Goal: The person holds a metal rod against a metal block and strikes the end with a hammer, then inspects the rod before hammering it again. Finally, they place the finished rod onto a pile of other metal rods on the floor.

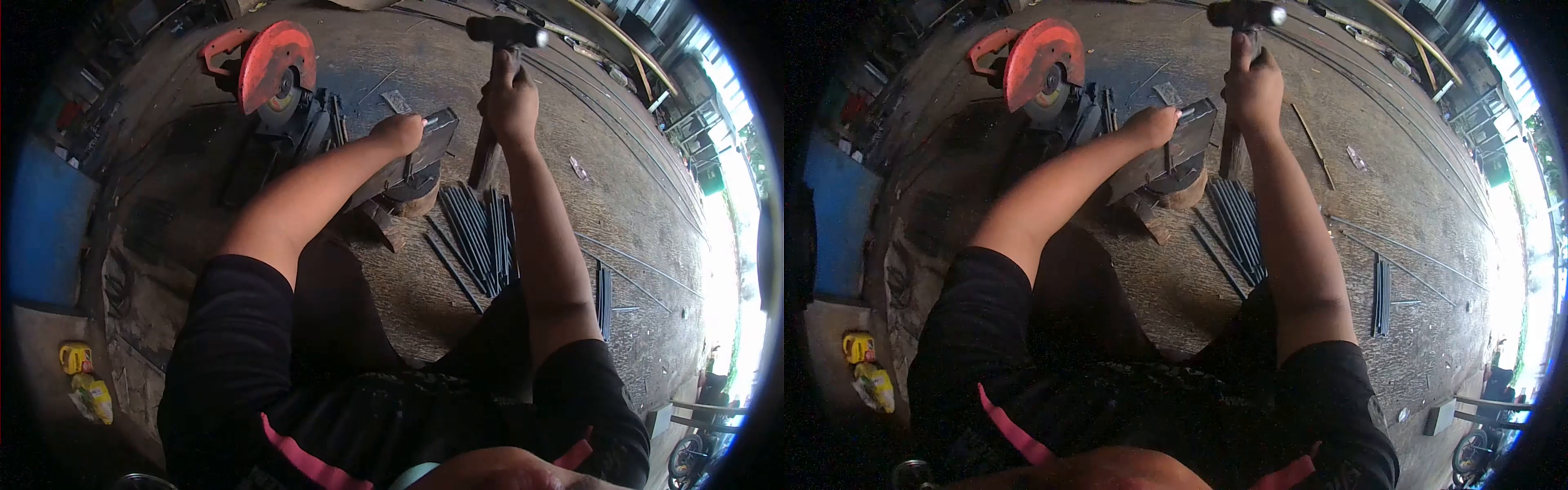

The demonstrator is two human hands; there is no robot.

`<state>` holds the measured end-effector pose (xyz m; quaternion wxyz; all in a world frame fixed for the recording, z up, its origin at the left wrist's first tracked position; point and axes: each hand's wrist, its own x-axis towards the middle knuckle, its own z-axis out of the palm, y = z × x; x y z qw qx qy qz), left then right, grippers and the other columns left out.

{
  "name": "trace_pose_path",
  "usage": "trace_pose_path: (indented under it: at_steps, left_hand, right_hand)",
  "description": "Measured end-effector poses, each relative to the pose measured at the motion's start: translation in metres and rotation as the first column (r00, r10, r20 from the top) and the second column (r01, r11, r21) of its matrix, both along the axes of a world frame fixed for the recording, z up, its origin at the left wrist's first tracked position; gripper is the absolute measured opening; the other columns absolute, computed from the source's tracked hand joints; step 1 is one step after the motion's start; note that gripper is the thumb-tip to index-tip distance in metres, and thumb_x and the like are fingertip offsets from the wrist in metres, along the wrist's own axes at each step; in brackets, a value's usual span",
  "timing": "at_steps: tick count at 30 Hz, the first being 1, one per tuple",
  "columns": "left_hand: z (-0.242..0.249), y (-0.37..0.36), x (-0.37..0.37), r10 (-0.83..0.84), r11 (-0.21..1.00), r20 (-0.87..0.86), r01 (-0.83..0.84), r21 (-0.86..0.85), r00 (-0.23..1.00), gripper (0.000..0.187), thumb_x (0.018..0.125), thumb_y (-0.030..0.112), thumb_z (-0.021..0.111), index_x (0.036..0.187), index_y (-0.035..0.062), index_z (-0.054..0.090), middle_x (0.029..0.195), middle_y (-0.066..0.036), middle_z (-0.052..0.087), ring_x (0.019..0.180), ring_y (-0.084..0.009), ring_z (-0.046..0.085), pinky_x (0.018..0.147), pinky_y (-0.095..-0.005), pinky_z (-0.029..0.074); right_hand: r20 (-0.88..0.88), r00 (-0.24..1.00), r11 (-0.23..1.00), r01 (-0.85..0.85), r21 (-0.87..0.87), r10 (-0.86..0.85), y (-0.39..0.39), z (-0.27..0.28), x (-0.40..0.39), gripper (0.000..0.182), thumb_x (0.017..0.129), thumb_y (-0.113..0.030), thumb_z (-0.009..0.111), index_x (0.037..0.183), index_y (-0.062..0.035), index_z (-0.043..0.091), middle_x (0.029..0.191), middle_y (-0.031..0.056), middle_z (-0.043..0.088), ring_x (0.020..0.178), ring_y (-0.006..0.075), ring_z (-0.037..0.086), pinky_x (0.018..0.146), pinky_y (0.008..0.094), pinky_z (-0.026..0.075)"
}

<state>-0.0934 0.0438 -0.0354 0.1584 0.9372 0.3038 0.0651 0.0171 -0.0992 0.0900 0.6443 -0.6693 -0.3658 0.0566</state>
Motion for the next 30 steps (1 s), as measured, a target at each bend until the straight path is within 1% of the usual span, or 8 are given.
trace_pose_path:
  at_steps: [3,5,10,17,21,22,24,30]
  left_hand:
    - [0.0,0.003,0.006,0.037,0.999,-0.065,-0.038,-0.017,0.997,0.04,0.099,0.031,0.036,0.108,0.0017,0.061,0.107,-0.022,0.065,0.1,-0.0384,0.063,0.085,-0.0483,0.048]
    - [-0.007,0.003,0.007,0.042,0.999,-0.1,-0.045,-0.025,0.994,0.04,0.099,0.031,0.036,0.11,0.0021,0.062,0.11,-0.021,0.064,0.102,-0.0382,0.062,0.087,-0.0481,0.048]
    - [0.012,-0.004,-0.003,0.12,0.99,-0.086,-0.126,-0.061,0.989,0.042,0.099,0.03,0.036,0.105,-0.0008,0.064,0.107,-0.026,0.063,0.1,-0.0415,0.061,0.088,-0.0494,0.046]
    - [0.0,-0.001,-0.001,-0.007,1.0,0.047,0.006,0.026,0.999,0.04,0.099,0.032,0.036,0.099,-0.001,0.059,0.094,-0.026,0.064,0.091,-0.0428,0.062,0.08,-0.0542,0.047]
    - [0.003,-0.005,0.001,0.051,0.997,-0.003,-0.051,0.053,0.999,0.042,0.099,0.034,0.036,0.102,0.0002,0.06,0.095,-0.025,0.065,0.092,-0.0416,0.063,0.079,-0.0533,0.048]
    - [0.007,-0.007,0.001,0.056,0.998,-0.055,-0.054,0.035,0.997,0.042,0.098,0.034,0.036,0.104,0.0008,0.06,0.095,-0.024,0.065,0.092,-0.0411,0.063,0.079,-0.0528,0.048]
    - [0.012,-0.011,0.004,0.066,0.998,-0.106,-0.065,0.006,0.992,0.042,0.098,0.035,0.036,0.108,0.0015,0.06,0.098,-0.024,0.065,0.093,-0.0401,0.064,0.081,-0.0523,0.048]
    - [0.0,-0.02,0.012,0.039,0.992,0.022,-0.041,0.122,0.999,0.038,0.098,0.032,0.039,0.102,0.0006,0.06,0.09,-0.023,0.067,0.086,-0.0376,0.066,0.075,-0.0503,0.051]
  right_hand:
    - [0.175,0.976,0.977,0.156,-0.147,-0.129,0.011,-0.049,0.009,0.063,0.093,-0.053,0.045,0.095,0.0074,0.06,0.083,0.0297,0.064,0.087,0.047,0.062,0.078,0.0473,0.049]
    - [0.317,0.948,0.774,0.186,-0.605,0.021,0.006,-0.084,0.009,0.063,0.093,-0.052,0.044,0.094,0.0079,0.062,0.087,0.0305,0.064,0.086,0.0458,0.063,0.078,0.0468,0.049]
    - [0.013,0.998,0.715,-0.03,-0.698,0.054,-0.007,-0.069,0.016,0.061,0.093,-0.053,0.045,0.085,0.0055,0.062,0.071,0.0161,0.064,0.061,0.0268,0.066,0.059,0.0392,0.052]
    - [0.127,0.991,0.993,0.044,-0.106,-0.03,-0.002,0.007,0.009,0.052,0.094,-0.049,0.051,0.084,0.0016,0.057,0.06,0.0077,0.057,0.05,0.0149,0.058,0.046,0.0303,0.046]
    - [0.242,0.963,0.972,0.162,-0.173,-0.117,0.01,-0.039,0.015,0.055,0.094,-0.05,0.049,0.083,0.003,0.056,0.059,0.0118,0.059,0.054,0.0232,0.063,0.052,0.036,0.049]
    - [0.301,0.95,0.889,0.206,-0.409,-0.082,0.008,-0.053,0.01,0.053,0.093,-0.046,0.047,0.094,0.0057,0.062,0.09,0.0285,0.065,0.09,0.046,0.062,0.078,0.0493,0.049]
    - [0.403,0.909,0.708,0.215,-0.673,0.107,0.009,-0.093,0.013,0.061,0.092,-0.052,0.044,0.102,0.005,0.064,0.091,0.0285,0.065,0.089,0.0429,0.064,0.078,0.0463,0.051]
    - [0.135,0.991,0.853,0.058,-0.519,0.015,0.013,-0.036,0.019,0.068,0.091,-0.058,0.045,0.093,0.0069,0.064,0.07,0.0217,0.066,0.073,0.034,0.069,0.072,0.0421,0.051]
